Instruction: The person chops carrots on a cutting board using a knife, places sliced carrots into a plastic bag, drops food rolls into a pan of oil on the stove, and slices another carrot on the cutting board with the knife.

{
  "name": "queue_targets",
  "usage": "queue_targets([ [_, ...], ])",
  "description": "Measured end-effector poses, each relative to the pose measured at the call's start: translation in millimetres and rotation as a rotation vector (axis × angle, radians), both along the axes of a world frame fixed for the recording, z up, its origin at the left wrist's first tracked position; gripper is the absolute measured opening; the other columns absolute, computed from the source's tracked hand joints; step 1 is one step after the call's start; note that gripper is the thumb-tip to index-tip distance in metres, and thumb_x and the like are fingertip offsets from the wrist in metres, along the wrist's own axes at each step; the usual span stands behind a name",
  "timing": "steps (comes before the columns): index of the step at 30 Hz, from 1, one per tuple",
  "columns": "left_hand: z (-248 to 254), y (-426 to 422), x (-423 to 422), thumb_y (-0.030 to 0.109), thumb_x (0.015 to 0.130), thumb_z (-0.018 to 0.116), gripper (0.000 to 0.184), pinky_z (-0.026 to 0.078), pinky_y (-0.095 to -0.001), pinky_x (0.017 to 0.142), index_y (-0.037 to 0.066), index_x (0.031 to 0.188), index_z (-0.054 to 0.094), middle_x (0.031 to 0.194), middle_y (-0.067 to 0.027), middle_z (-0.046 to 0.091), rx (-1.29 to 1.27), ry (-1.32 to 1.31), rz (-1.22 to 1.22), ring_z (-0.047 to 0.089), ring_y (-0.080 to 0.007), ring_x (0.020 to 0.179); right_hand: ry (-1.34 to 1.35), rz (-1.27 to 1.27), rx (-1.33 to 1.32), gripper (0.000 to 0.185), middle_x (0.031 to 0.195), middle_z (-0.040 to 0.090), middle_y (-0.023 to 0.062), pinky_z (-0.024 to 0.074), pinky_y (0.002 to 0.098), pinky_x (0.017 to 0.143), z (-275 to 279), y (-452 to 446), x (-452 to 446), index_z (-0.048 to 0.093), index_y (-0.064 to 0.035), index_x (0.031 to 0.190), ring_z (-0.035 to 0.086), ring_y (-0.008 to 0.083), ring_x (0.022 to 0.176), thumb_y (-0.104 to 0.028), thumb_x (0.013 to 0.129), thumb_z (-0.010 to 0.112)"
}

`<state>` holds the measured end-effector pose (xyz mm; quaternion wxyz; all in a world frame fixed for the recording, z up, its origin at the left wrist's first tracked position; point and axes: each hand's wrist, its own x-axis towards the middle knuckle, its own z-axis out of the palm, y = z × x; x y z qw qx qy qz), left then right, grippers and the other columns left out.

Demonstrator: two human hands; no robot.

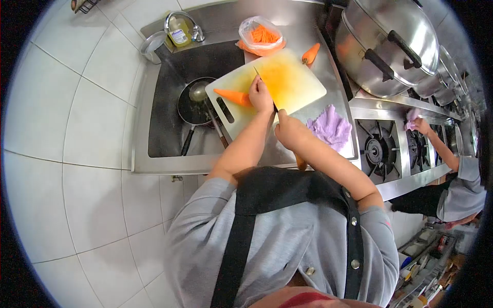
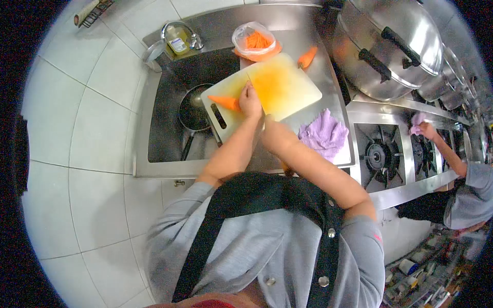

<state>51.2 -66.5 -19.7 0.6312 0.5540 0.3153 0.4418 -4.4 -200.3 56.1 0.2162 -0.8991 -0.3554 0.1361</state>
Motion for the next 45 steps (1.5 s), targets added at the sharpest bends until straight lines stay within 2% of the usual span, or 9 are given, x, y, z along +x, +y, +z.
queue_targets([
  [6,78.6,21.5,18.5,0.027,0.092,0.048,0.033,0.046,-0.0231,0.074,0.001,0.109,0.060,0.092,-0.0006,0.058,-0.596,-0.415,-0.111,0.055,-0.0087,0.081,-0.256,0.079,-0.147,0.017,0.079,0.060,0.0265,0.0514,0.0468,0.064,71.0,3.6,-4.9,0.042,0.0042,0.095,0.064,0.0392,0.073,-0.006,0.083,0.047],
  [14,129.8,99.9,136.5,0.021,0.091,0.053,0.022,0.047,-0.0275,0.077,0.004,0.104,0.060,0.097,-0.0048,0.057,-0.633,-0.669,-0.152,0.055,-0.0141,0.086,-0.332,-0.035,-0.066,0.020,0.082,0.062,0.0227,0.0530,0.0434,0.066,133.4,-7.4,28.6,0.044,-0.0008,0.101,0.064,0.0371,0.075,-0.005,0.082,0.051],
  [17,121.6,121.0,167.1,0.019,0.090,0.054,0.023,0.047,-0.0333,0.080,0.004,0.106,0.061,0.104,-0.0103,0.060,-0.266,-0.526,-0.118,0.058,-0.0217,0.092,-0.338,-0.076,0.101,0.021,0.075,0.060,0.0245,0.0501,0.0491,0.063,118.3,-32.2,42.4,0.042,-0.0008,0.098,0.062,0.0414,0.070,-0.009,0.083,0.053],
  [19,121.3,134.8,173.8,0.016,0.089,0.054,0.021,0.047,-0.0368,0.082,0.006,0.105,0.064,0.106,-0.0173,0.059,0.527,0.594,-0.215,0.059,-0.0311,0.090,-0.277,-0.125,0.186,0.024,0.072,0.058,0.0265,0.0466,0.0521,0.061,111.8,-49.9,47.6,0.040,-0.0007,0.097,0.059,0.0447,0.069,-0.012,0.083,0.055],
  [22,106.5,156.8,205.5,0.016,0.087,0.054,0.021,0.045,-0.0417,0.086,0.006,0.102,0.064,0.112,-0.0228,0.057,0.811,0.758,-0.143,0.058,-0.0373,0.093,-0.237,-0.168,0.206,0.024,0.072,0.058,0.0270,0.0455,0.0523,0.060,100.5,-73.4,49.4,0.040,-0.0004,0.096,0.058,0.0455,0.069,-0.011,0.083,0.056],
  [29,120.9,141.9,188.3,0.007,0.080,0.058,0.025,0.043,-0.0418,0.093,0.004,0.105,0.062,0.124,-0.0177,0.055,0.674,0.050,-0.086,0.056,-0.0310,0.108,-0.069,-0.283,0.314,0.027,0.075,0.059,0.0280,0.0462,0.0496,0.062,84.7,-97.2,44.2,0.044,-0.0025,0.102,0.058,0.0467,0.075,-0.014,0.083,0.059],
  [34,100.9,132.7,177.3,0.011,0.086,0.052,0.029,0.040,-0.0396,0.100,0.016,0.113,0.061,0.127,-0.0130,0.053,1.107,1.124,-0.498,0.050,-0.0296,0.119,-0.041,-0.271,0.372,0.027,0.075,0.058,0.0286,0.0463,0.0470,0.063,73.5,-96.4,43.0,0.045,-0.0024,0.102,0.058,0.0470,0.077,-0.015,0.084,0.060],
  [40,141.7,125.9,140.6,0.003,0.079,0.057,0.016,0.047,-0.0402,0.082,0.006,0.094,0.061,0.100,-0.0164,0.059,1.148,0.273,-0.266,0.057,-0.0335,0.095,0.132,-0.338,0.394,0.027,0.076,0.058,0.0282,0.0464,0.0439,0.061,67.5,-108.0,38.9,0.046,-0.0018,0.105,0.059,0.0452,0.074,-0.014,0.085,0.059],
  [45,119.3,111.9,43.9,0.008,0.078,0.060,0.024,0.047,-0.0396,0.082,0.005,0.102,0.062,0.100,-0.0151,0.062,1.121,0.555,-0.750,0.059,-0.0313,0.093,0.556,-0.350,0.382,0.027,0.063,0.048,0.0082,0.0415,0.0340,0.048,30.7,-123.1,36.0,0.045,-0.0025,0.096,0.050,0.0158,0.053,-0.022,0.086,0.062],
])
